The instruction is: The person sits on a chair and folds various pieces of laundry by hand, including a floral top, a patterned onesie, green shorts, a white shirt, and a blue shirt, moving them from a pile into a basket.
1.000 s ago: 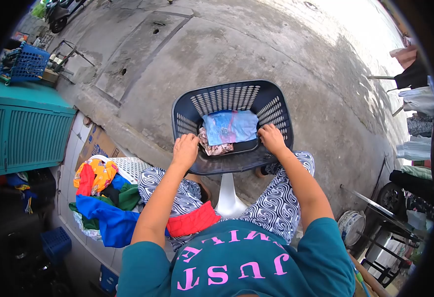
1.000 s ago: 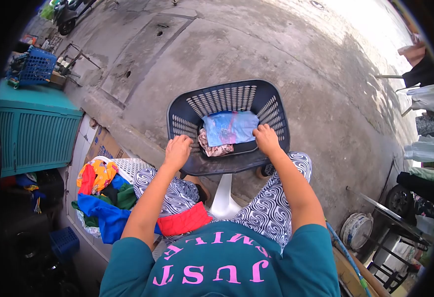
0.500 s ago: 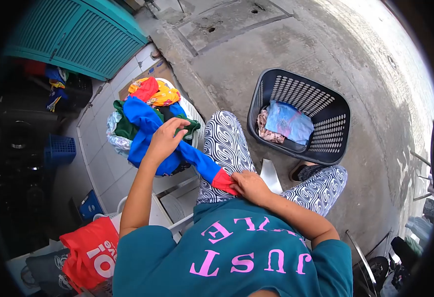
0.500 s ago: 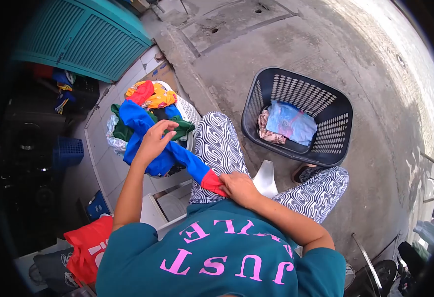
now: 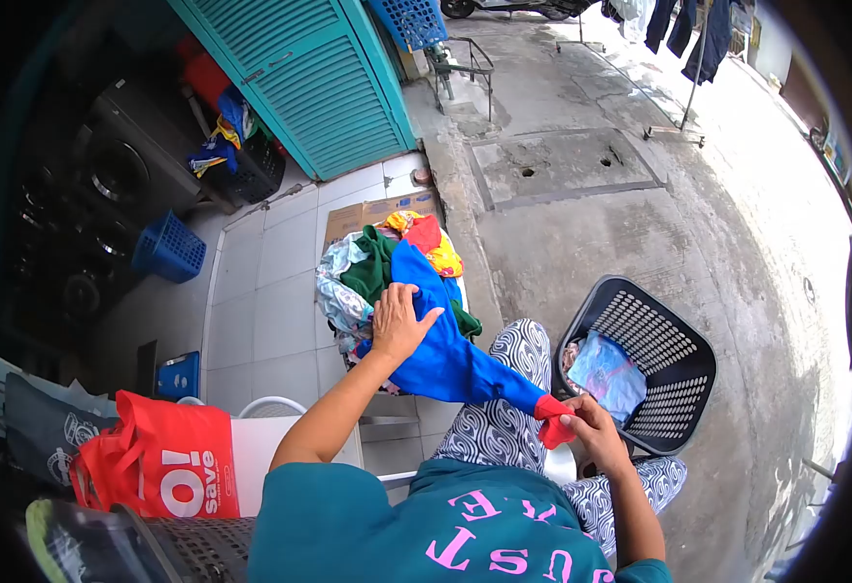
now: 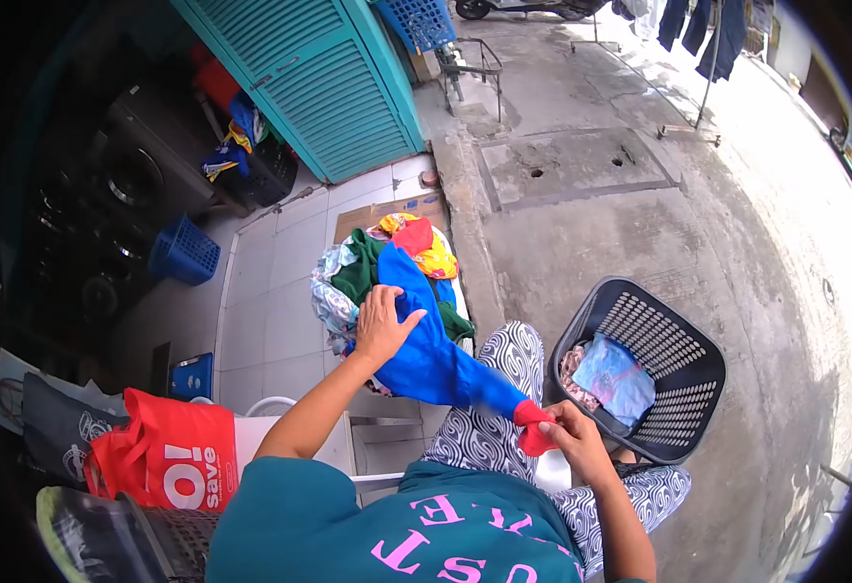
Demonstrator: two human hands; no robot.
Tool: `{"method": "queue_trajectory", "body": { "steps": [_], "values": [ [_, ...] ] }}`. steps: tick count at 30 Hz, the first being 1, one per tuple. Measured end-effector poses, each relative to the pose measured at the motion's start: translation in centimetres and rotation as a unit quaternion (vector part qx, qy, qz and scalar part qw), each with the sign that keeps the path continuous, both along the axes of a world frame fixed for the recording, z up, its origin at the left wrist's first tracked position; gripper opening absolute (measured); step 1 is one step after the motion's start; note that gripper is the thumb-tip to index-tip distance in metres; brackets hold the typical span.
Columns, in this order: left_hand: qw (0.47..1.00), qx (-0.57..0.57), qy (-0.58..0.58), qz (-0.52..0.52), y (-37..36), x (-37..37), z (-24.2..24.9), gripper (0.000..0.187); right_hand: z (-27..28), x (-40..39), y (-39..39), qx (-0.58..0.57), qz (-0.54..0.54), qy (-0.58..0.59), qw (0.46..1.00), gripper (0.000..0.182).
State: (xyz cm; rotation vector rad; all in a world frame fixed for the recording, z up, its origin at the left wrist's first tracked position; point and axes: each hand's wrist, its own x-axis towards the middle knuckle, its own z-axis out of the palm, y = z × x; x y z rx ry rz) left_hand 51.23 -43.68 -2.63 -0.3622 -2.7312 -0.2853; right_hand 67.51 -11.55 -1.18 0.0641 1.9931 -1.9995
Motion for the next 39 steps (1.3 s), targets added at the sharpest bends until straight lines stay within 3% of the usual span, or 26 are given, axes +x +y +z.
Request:
{"method": "queue_trajectory", "body": {
  "steps": [1,4,7,9,11,12,13,14,15,17,19,20,21,23,24,25,27,28,31,32,33,34,35,36,37,39],
  "values": [
    [0.999,-0.025,-0.024,0.000,-0.1,0.2,-0.2,0.058,0.0,0.1,0.0,-0.086,-0.037,-0.038,0.995,0.014],
    [0.998,-0.063,-0.023,-0.022,-0.8,2.3,-0.6,0.059,0.8,0.0,0.6,-0.117,-0.094,-0.033,0.988,0.010],
    [0.983,-0.145,-0.108,0.017,-2.4,2.3,-1.3,0.038,0.1,0.2,2.4,-0.120,-0.120,-0.019,0.985,0.009],
    [0.989,-0.130,-0.065,-0.038,-2.0,2.1,-0.6,0.027,-0.2,0.3,4.0,-0.187,-0.195,-0.019,0.963,0.009],
    [0.981,-0.122,-0.137,-0.065,0.4,1.8,3.0,0.026,-0.8,-0.3,7.2,-0.251,-0.258,0.050,0.932,0.011],
    [0.952,0.092,-0.282,-0.079,2.1,1.7,5.1,0.025,-0.7,-0.8,8.8,-0.182,-0.322,0.076,0.926,0.015],
    [0.857,0.294,-0.415,-0.088,3.5,1.5,6.0,0.026,-0.4,-1.4,10.2,-0.111,-0.385,0.101,0.911,0.019],
    [0.744,0.501,-0.425,-0.121,5.0,1.3,3.7,0.026,0.3,-1.9,10.8,0.053,-0.439,0.168,0.881,0.025],
    [0.739,0.494,-0.436,-0.140,7.7,1.4,5.1,0.026,1.1,-2.1,10.8,0.219,-0.479,0.226,0.820,0.031],
    [0.524,0.667,-0.511,-0.136,13.5,2.3,10.6,0.027,3.8,-1.2,8.7,0.217,-0.395,0.282,0.847,0.052],
    [0.418,0.691,-0.546,-0.225,18.1,2.0,11.9,0.026,3.4,-0.3,6.2,0.167,-0.298,0.396,0.852,0.073],
    [0.368,0.712,-0.551,-0.232,20.6,1.8,12.1,0.027,3.5,0.1,4.9,0.174,-0.297,0.453,0.822,0.082],
    [0.359,0.699,-0.566,-0.248,22.9,2.1,12.8,0.027,3.7,0.2,4.0,0.183,-0.294,0.509,0.788,0.091],
    [0.292,0.701,-0.586,-0.281,27.0,3.3,15.3,0.028,4.3,-0.3,3.9,0.209,-0.388,0.515,0.735,0.095],
    [0.307,0.688,-0.596,-0.277,28.6,3.8,16.2,0.030,4.7,-0.7,4.9,0.233,-0.443,0.481,0.720,0.095],
    [0.300,0.674,-0.609,-0.292,29.9,4.1,16.6,0.030,5.9,-0.9,5.6,0.198,-0.501,0.443,0.716,0.080],
    [0.279,0.665,-0.627,-0.295,31.8,4.2,17.4,0.030,6.0,-0.9,9.0,0.047,-0.483,0.377,0.789,0.056],
    [0.249,0.678,-0.624,-0.298,32.6,3.2,16.4,0.029,6.6,-0.8,10.3,-0.056,-0.485,0.340,0.804,0.033],
    [0.233,0.697,-0.625,-0.261,34.4,0.8,13.5,0.025,8.8,-1.5,14.7,-0.212,-0.462,0.353,0.786,0.022],
    [0.331,0.650,-0.632,-0.262,34.4,0.4,12.0,0.032,10.2,-1.3,15.8,-0.180,-0.430,0.314,0.827,0.023],
    [0.330,0.645,-0.635,-0.267,34.3,1.3,11.4,0.032,11.4,-1.1,16.9,-0.147,-0.398,0.274,0.863,0.024],
    [0.457,0.638,-0.574,-0.232,34.2,2.5,10.7,0.043,11.8,-1.5,17.8,-0.069,-0.371,0.257,0.890,0.027],
    [0.576,0.618,-0.500,-0.193,34.4,3.5,10.3,0.056,12.2,-1.6,18.3,-0.068,-0.378,0.258,0.887,0.027],
    [0.616,0.579,-0.462,-0.268,34.5,4.6,11.2,0.076,12.7,-1.8,18.5,0.069,-0.332,0.203,0.919,0.029],
    [0.682,0.516,-0.325,-0.404,35.1,4.6,10.6,0.083,13.1,-2.1,18.5,0.202,-0.277,0.141,0.929,0.032],
    [0.744,0.356,-0.160,-0.542,35.6,4.9,12.1,0.077,11.9,-3.2,18.3,0.248,-0.241,0.161,0.924,0.031]
  ]
}}
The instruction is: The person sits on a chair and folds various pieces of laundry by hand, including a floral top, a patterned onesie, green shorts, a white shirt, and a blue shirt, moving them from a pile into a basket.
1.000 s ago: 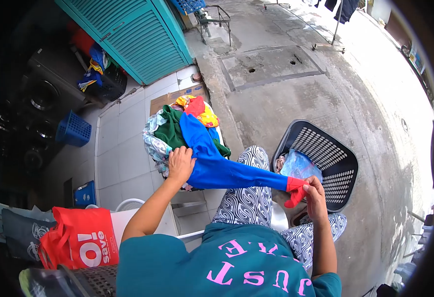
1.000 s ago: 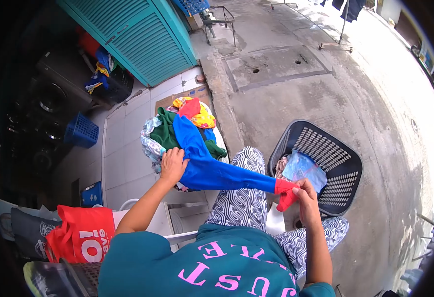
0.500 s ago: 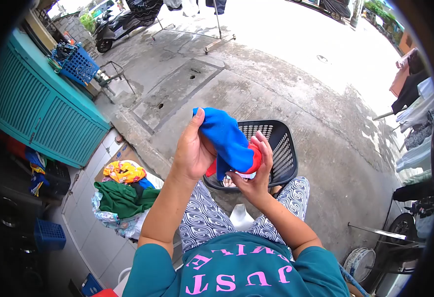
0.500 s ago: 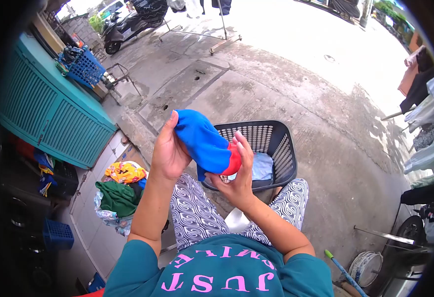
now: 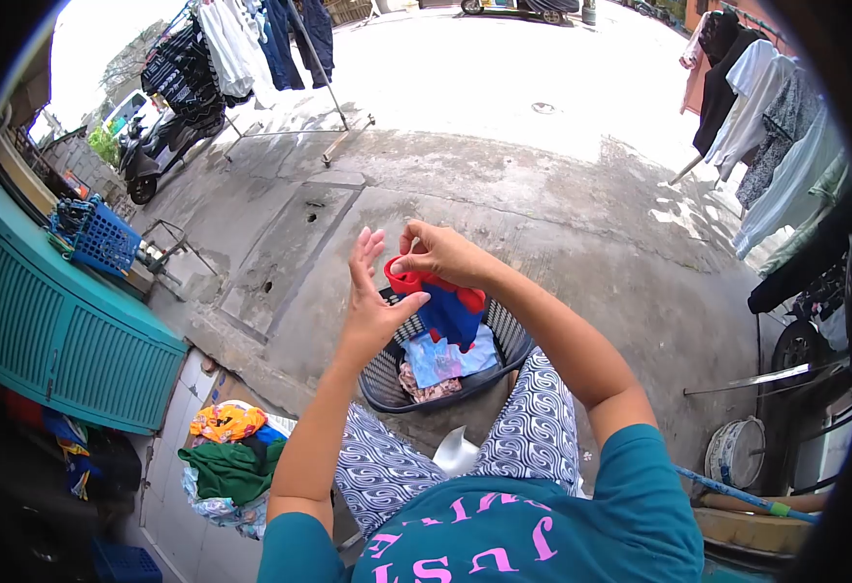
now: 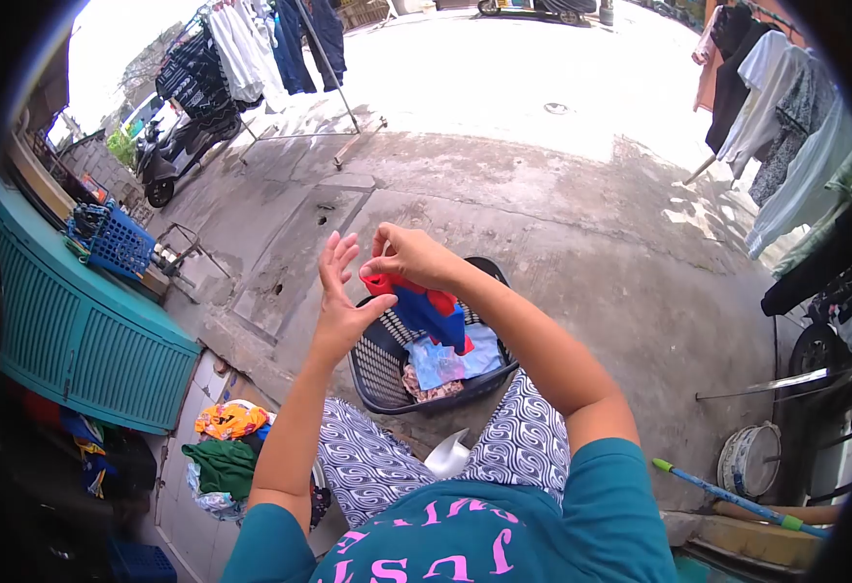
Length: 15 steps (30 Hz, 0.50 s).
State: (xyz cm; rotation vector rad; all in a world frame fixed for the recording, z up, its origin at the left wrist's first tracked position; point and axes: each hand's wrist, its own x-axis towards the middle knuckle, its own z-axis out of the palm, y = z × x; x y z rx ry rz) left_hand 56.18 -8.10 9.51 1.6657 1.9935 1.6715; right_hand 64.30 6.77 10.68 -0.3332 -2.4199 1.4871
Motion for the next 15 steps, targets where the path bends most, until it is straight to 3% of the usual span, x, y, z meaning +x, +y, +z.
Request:
{"method": "queue_trajectory", "body": {
  "steps": [1,3,4,6,8,10,15],
  "values": [
    [1.000,0.001,0.000,0.001,0.5,-0.5,0.1,0.077,-0.5,-0.4,-0.2,-0.024,-0.005,0.028,0.999,0.033],
    [0.974,-0.131,-0.167,-0.080,1.1,-2.0,-0.1,0.059,-0.9,-0.6,-0.2,-0.047,-0.009,0.048,0.998,0.037],
    [0.975,-0.127,-0.166,-0.077,0.9,-2.5,-0.1,0.059,-0.6,-0.1,0.0,-0.045,-0.006,0.049,0.998,0.037],
    [0.990,-0.136,-0.002,-0.043,0.4,-3.1,-0.2,0.044,-0.4,1.5,0.4,-0.003,0.055,-0.012,0.998,0.037],
    [0.989,-0.138,-0.030,-0.052,-0.3,-3.1,-0.3,0.034,-1.9,2.1,0.8,-0.018,0.079,-0.037,0.996,0.037],
    [0.976,-0.170,0.115,-0.072,-0.8,-4.1,-0.9,0.026,-2.4,2.7,1.0,0.043,0.065,-0.036,0.996,0.036],
    [0.961,-0.190,0.187,-0.078,-1.6,-5.7,-1.6,0.019,-2.8,3.2,1.6,0.183,0.068,-0.004,0.981,0.018]
  ]
}}
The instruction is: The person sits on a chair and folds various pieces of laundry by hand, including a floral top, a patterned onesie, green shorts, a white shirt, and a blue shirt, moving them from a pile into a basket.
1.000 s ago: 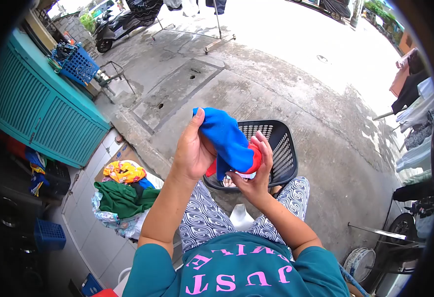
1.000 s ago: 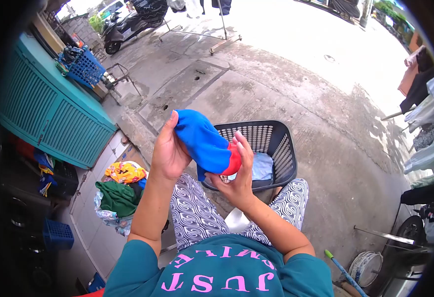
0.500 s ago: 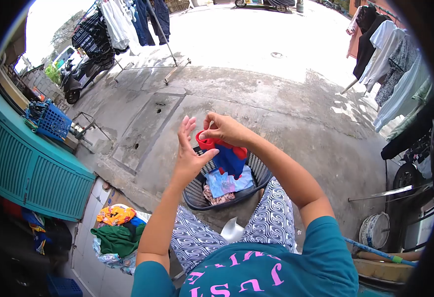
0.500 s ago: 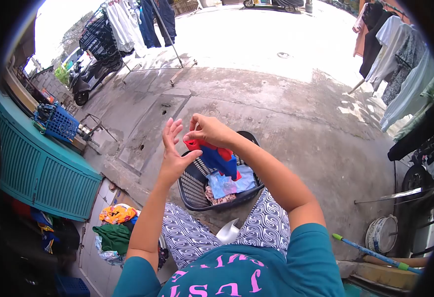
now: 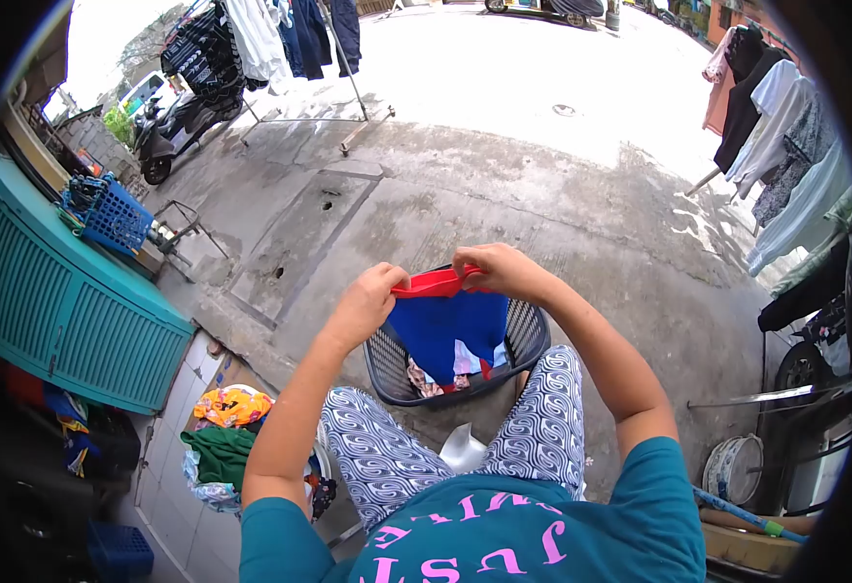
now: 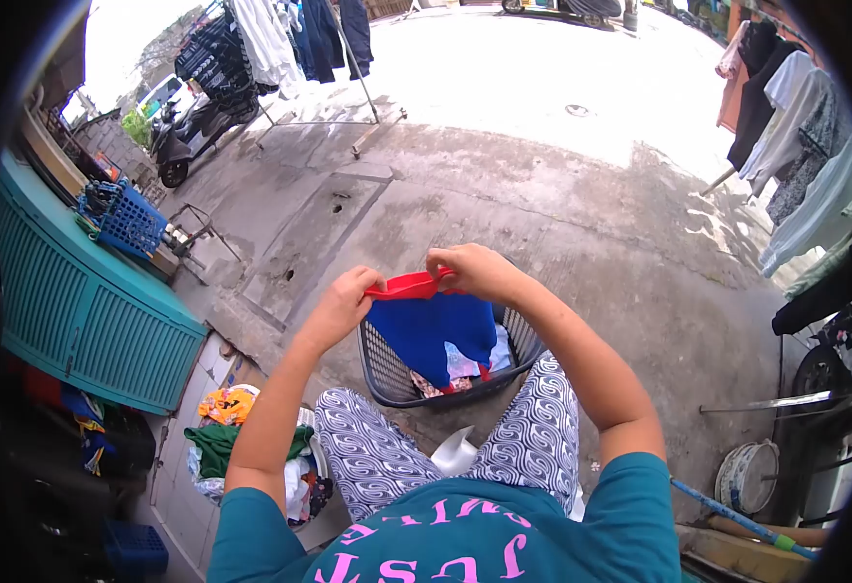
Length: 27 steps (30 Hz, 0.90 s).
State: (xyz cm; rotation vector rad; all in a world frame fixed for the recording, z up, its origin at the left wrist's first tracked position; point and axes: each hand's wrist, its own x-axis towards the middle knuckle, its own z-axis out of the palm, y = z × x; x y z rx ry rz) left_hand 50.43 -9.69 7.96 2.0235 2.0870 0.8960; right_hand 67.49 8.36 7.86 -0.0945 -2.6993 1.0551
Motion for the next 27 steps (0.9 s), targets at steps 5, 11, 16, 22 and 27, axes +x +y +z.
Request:
{"method": "queue_trajectory", "body": {
  "steps": [5,11,16,22,27],
  "values": [
    [0.998,0.034,0.048,0.019,-0.6,-0.6,0.6,0.016,-0.5,-0.3,0.5,0.042,-0.001,0.056,0.998,0.017],
    [0.978,0.022,-0.193,0.073,-1.0,-1.2,0.7,0.013,-0.1,-0.4,0.5,-0.168,-0.037,0.016,0.985,0.017],
    [0.918,-0.010,-0.391,0.070,-0.6,-1.7,0.1,0.027,0.4,-1.1,0.2,-0.156,-0.035,-0.018,0.987,0.011],
    [0.894,0.040,-0.427,0.132,1.0,-1.0,-1.5,0.036,-1.3,-3.2,0.0,0.063,-0.012,-0.052,0.997,0.020],
    [0.877,0.110,-0.441,0.153,2.5,1.6,-2.3,0.039,-2.2,-5.5,-0.8,0.050,-0.110,0.046,0.992,0.021]
  ]
}}
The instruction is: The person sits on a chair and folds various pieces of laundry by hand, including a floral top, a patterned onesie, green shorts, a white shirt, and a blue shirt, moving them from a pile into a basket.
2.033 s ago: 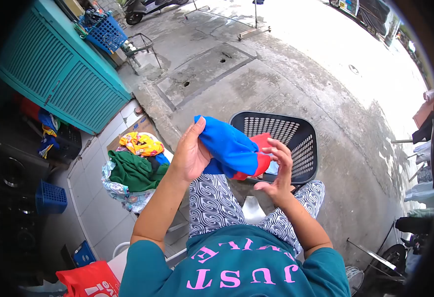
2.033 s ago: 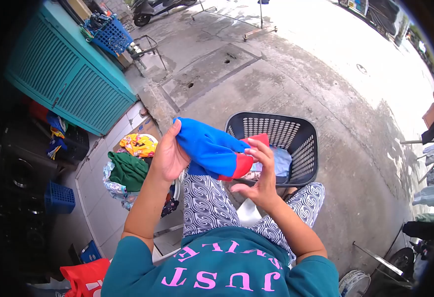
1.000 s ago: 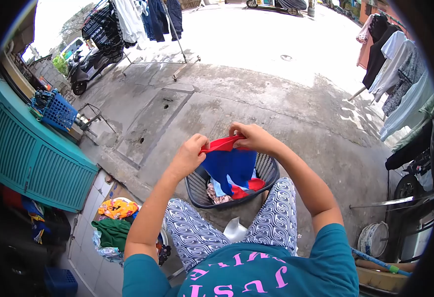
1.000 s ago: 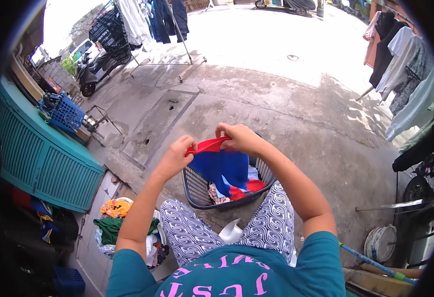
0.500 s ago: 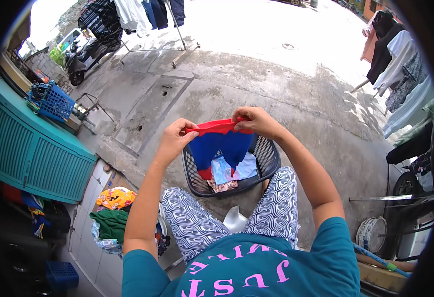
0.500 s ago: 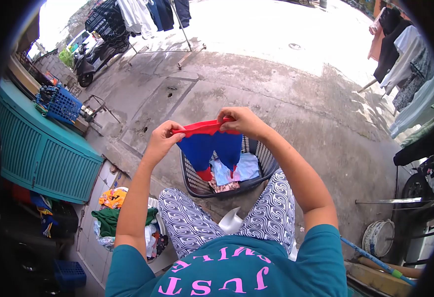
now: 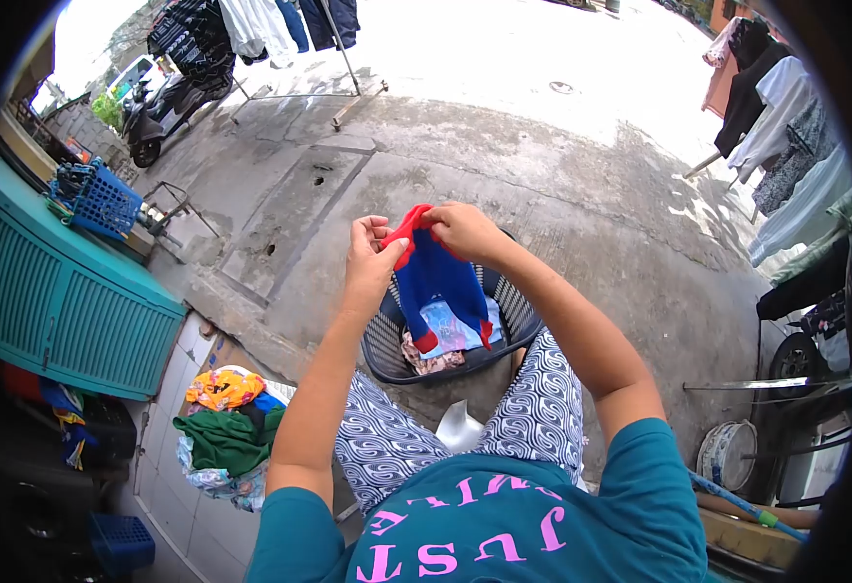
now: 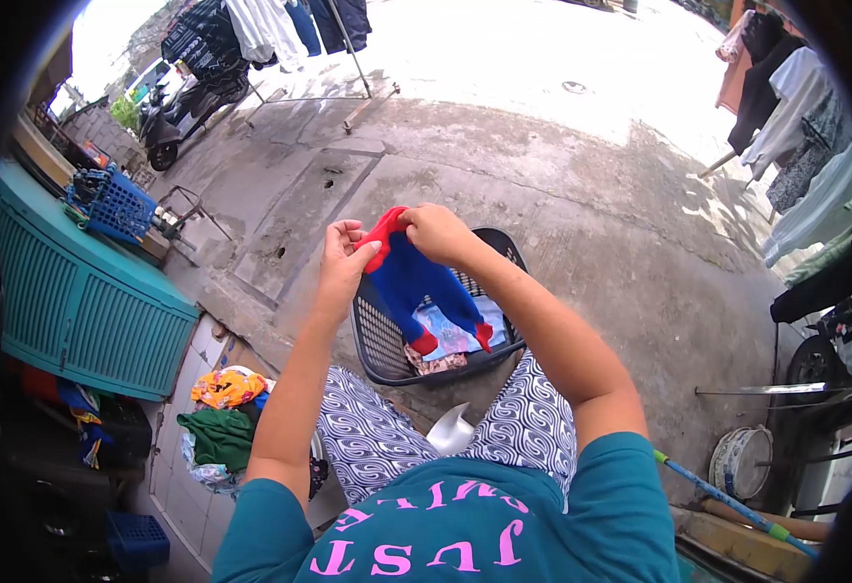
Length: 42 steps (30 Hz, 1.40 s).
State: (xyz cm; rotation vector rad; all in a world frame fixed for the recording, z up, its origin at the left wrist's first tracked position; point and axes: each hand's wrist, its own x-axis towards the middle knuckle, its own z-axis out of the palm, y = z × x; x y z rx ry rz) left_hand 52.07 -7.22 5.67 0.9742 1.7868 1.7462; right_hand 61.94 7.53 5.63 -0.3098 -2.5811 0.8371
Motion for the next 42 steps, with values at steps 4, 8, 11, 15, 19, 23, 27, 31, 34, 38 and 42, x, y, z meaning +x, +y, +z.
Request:
{"method": "queue_trajectory", "body": {
  "steps": [4,8,11,15,19,23,27,31,34,38,42],
  "values": [
    [0.999,0.032,-0.038,-0.015,0.8,3.0,0.8,0.045,2.9,-0.6,-1.2,-0.224,-0.057,-0.073,0.970,0.034],
    [0.974,0.142,-0.157,-0.074,0.5,4.1,1.3,0.055,3.0,-0.7,-1.7,-0.177,-0.011,0.033,0.984,0.033],
    [0.984,0.086,-0.149,-0.041,-0.7,3.1,1.3,0.044,2.8,-1.3,-1.1,-0.116,-0.014,0.056,0.992,0.027],
    [0.989,0.033,-0.136,0.040,-1.7,1.1,-2.2,0.028,4.9,-1.8,-1.6,-0.089,-0.014,0.073,0.993,0.028],
    [0.985,-0.006,-0.155,0.078,-3.2,0.2,-6.0,0.028,8.1,-3.1,-2.1,-0.025,-0.010,0.097,0.995,0.025],
    [0.980,-0.021,-0.178,0.085,-4.2,-0.4,-8.9,0.027,11.0,-4.5,-2.5,0.016,0.010,0.108,0.994,0.023],
    [0.975,-0.045,-0.206,0.068,-4.6,-0.8,-10.3,0.026,13.1,-5.7,-1.6,0.125,0.011,0.135,0.983,0.021],
    [0.971,-0.072,-0.221,0.063,-5.0,-0.9,-11.0,0.027,14.2,-5.8,-1.6,0.203,-0.033,0.113,0.972,0.019],
    [0.973,-0.080,-0.208,0.056,-5.5,-0.5,-11.4,0.027,15.3,-4.9,-1.7,0.249,-0.097,0.099,0.958,0.019],
    [0.977,-0.083,-0.190,0.047,-5.7,-0.3,-12.0,0.027,16.3,-4.5,-2.5,0.239,-0.077,0.053,0.966,0.018],
    [0.971,-0.099,-0.198,0.086,-5.6,0.5,-13.5,0.031,17.9,-4.6,-3.4,0.206,-0.075,0.043,0.975,0.018]
  ]
}}
